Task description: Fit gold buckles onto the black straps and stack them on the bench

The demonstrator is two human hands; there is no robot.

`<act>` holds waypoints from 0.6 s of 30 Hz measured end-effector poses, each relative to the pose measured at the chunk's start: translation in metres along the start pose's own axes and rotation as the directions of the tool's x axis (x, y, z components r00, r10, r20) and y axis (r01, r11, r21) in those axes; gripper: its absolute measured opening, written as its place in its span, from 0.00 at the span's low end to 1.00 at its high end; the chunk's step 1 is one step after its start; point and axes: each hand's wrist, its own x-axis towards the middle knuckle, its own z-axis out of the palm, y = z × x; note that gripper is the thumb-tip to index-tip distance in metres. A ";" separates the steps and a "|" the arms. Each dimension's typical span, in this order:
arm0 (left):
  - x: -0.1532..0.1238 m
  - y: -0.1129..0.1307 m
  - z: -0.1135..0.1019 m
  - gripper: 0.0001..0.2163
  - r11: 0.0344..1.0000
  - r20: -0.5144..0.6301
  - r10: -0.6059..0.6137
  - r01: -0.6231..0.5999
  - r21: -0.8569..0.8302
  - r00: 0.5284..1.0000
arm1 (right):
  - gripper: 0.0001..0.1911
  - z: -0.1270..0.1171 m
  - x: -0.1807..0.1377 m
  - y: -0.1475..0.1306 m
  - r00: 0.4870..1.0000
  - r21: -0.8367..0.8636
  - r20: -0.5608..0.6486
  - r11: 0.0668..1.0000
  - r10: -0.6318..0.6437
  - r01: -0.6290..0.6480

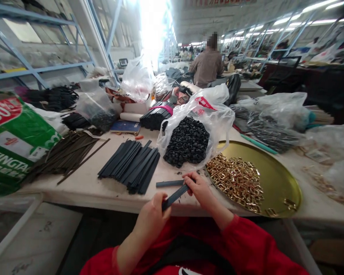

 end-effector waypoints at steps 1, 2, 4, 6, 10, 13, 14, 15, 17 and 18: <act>0.002 0.003 0.004 0.13 0.987 0.080 0.012 0.001 -0.162 0.997 | 0.16 0.000 0.002 -0.002 0.999 -0.006 0.043 1.000 -0.005 0.005; 0.007 0.007 0.006 0.14 0.944 0.175 0.022 0.037 -0.328 0.984 | 0.15 -0.001 0.004 -0.004 0.996 -0.027 0.085 1.000 -0.014 0.016; 0.019 0.012 0.008 0.13 0.793 0.333 0.002 0.202 -0.575 0.943 | 0.14 -0.005 0.014 -0.009 0.991 -0.135 0.116 0.988 -0.062 0.078; 0.033 0.017 0.008 0.11 0.628 0.384 -0.084 0.348 -0.696 0.919 | 0.13 -0.011 0.029 -0.012 0.983 -0.366 0.052 0.913 -0.174 0.181; 0.049 0.019 0.007 0.09 0.447 0.354 -0.215 0.414 -0.793 0.910 | 0.08 -0.017 0.064 -0.013 0.944 -0.820 0.066 0.522 -0.324 0.236; 0.054 0.018 0.006 0.08 0.403 0.363 -0.245 0.435 -0.806 0.899 | 0.07 -0.011 0.079 -0.007 0.953 -0.925 0.116 0.318 -0.281 0.206; 0.055 0.017 0.005 0.09 0.399 0.367 -0.251 0.441 -0.804 0.896 | 0.07 -0.009 0.081 -0.005 0.955 -0.938 0.115 0.287 -0.273 0.195; 0.056 0.016 0.005 0.09 0.398 0.370 -0.254 0.445 -0.802 0.894 | 0.06 -0.007 0.083 -0.003 0.957 -0.944 0.113 0.273 -0.266 0.188; 0.058 0.014 0.006 0.09 0.397 0.378 -0.255 0.453 -0.798 0.890 | 0.04 -0.007 0.085 0.000 0.960 -0.941 0.108 0.285 -0.258 0.182; 0.059 0.013 0.007 0.10 0.396 0.385 -0.256 0.460 -0.795 0.887 | 0.03 -0.009 0.086 0.001 0.959 -0.933 0.106 0.307 -0.261 0.187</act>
